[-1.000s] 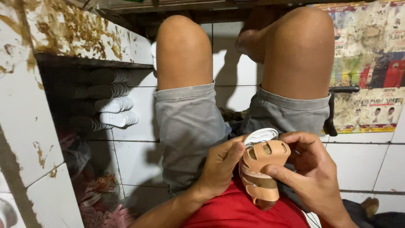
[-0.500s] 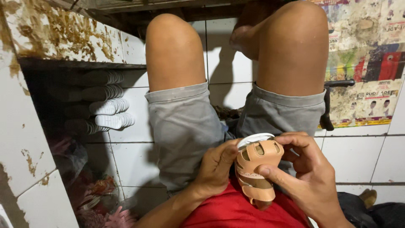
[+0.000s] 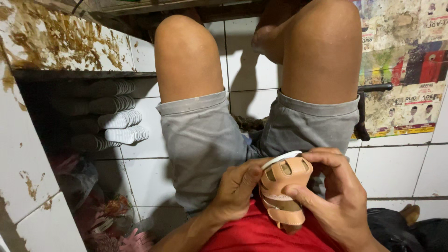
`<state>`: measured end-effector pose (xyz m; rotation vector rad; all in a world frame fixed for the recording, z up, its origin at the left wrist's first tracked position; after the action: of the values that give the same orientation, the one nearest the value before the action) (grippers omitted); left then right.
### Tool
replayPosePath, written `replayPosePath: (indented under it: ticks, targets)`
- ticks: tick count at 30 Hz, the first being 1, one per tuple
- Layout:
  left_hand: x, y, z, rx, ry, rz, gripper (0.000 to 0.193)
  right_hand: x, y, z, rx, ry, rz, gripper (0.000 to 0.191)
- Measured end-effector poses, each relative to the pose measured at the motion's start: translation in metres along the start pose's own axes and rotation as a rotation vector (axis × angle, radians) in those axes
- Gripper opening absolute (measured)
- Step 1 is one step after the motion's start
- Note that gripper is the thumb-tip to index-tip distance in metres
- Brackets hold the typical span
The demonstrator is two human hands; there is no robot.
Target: The person assembles children's sandals by inserting white insoles into the uppers and then using a heated metal tool to press and shape the edges. The person handles multiple sandals one at a time, placing finished units on a nearby shelf.
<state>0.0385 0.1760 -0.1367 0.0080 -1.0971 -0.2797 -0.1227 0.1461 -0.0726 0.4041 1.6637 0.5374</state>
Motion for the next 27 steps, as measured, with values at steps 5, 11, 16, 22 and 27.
replayPosePath:
  ticks: [5, 11, 16, 22, 27]
  targets:
    - [0.013, -0.004, 0.010, -0.020, 0.106, 0.005, 0.053, 0.012, -0.005, 0.005, -0.062, -0.129, -0.005, 0.081]
    - [0.028, -0.035, 0.015, 0.249, 0.648, -0.158, 0.065, 0.018, -0.027, 0.017, -0.301, -0.390, 0.142, 0.086]
    - [0.082, -0.073, 0.008, 0.197, 0.481, -0.033, 0.070, -0.015, -0.032, 0.001, -0.261, -0.307, 0.064, 0.067]
    - [0.101, -0.097, 0.003, 0.259, 0.472, -0.004, 0.070, -0.059, -0.032, -0.002, -0.175, -0.074, -0.111, 0.068]
    - [0.104, -0.103, -0.003, 0.237, 0.387, 0.020, 0.071, -0.091, -0.029, 0.004, -0.069, 0.255, -0.286, 0.072]
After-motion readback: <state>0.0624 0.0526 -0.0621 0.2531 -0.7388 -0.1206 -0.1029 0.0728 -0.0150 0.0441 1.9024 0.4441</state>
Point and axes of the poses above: each hand's wrist, its own y-axis away from the middle knuckle, its own z-axis out of the palm, x = y × z, the point moved 10 cm from there along -y, towards the middle knuckle, and after that the axes turned 15 degrees about z, right-handed, at the moved point
